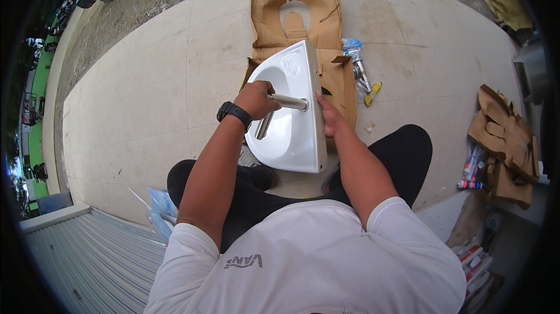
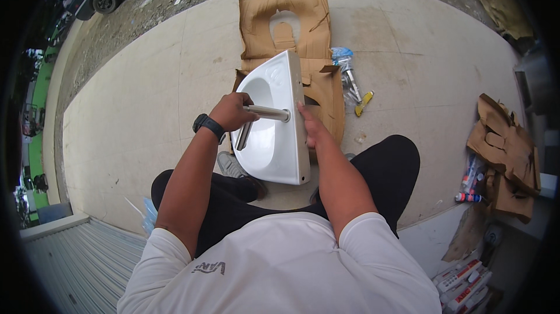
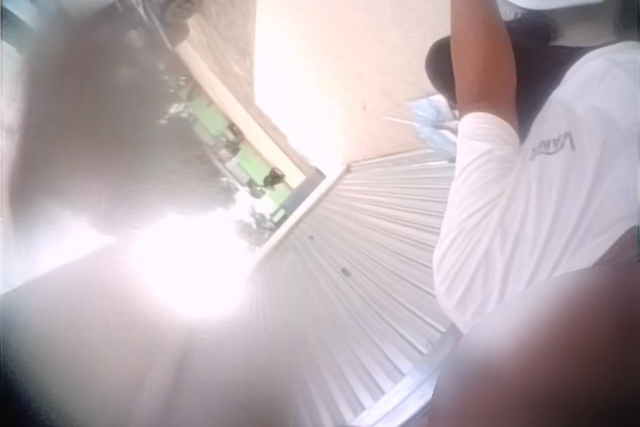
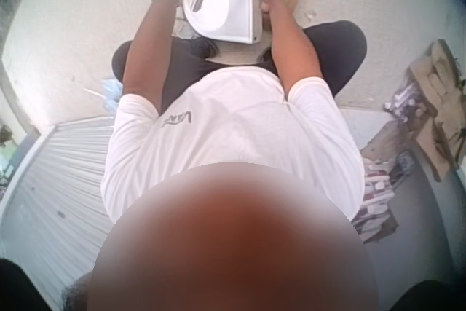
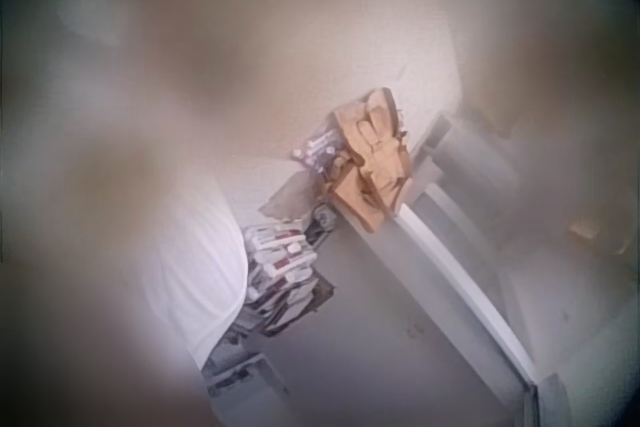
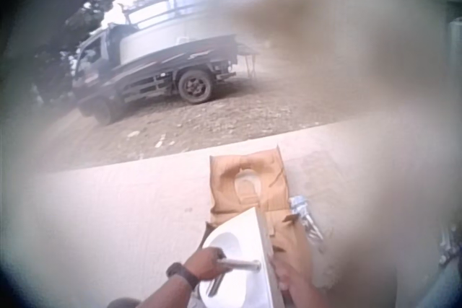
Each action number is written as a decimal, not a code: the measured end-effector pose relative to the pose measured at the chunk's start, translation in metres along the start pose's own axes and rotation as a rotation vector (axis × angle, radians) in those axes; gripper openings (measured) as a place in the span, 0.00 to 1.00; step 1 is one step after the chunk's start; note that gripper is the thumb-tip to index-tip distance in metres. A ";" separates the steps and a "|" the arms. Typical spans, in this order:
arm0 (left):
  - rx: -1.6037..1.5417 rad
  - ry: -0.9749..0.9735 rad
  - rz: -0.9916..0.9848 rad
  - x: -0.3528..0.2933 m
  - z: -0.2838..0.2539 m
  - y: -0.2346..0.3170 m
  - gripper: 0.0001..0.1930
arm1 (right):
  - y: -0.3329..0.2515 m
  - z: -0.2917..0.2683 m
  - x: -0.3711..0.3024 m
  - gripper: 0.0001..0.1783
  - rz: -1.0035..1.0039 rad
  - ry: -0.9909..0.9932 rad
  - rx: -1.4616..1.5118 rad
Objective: The person sits on the floor and installs a chrome faucet onto a white ceramic sink. They insert the faucet through the sink hole, then use a utility knife to open a plastic bag containing mounting hardware. The person attaches the mounting nut and a metal pipe to the faucet assembly.
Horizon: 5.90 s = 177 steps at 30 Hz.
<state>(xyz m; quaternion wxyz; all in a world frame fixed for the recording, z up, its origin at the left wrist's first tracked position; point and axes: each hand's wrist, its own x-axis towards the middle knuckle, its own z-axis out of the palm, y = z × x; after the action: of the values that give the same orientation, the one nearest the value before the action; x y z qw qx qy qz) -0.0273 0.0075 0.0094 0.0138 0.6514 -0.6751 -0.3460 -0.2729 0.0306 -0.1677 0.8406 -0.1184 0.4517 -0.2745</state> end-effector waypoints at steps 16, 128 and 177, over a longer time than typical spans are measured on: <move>0.010 -0.039 0.020 0.006 -0.002 -0.004 0.23 | 0.000 -0.002 0.004 0.44 0.027 0.024 0.037; -0.228 0.131 0.198 0.001 0.006 -0.009 0.23 | -0.006 -0.008 0.029 0.45 -0.132 0.098 -0.112; -0.142 0.187 0.046 0.007 0.006 0.004 0.27 | 0.005 -0.014 0.021 0.49 -0.113 0.096 -0.068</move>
<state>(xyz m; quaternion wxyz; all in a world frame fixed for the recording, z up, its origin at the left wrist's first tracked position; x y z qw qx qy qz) -0.0347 0.0036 0.0038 0.1308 0.6625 -0.6594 -0.3302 -0.2730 0.0233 -0.1923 0.7967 -0.1591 0.4931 -0.3113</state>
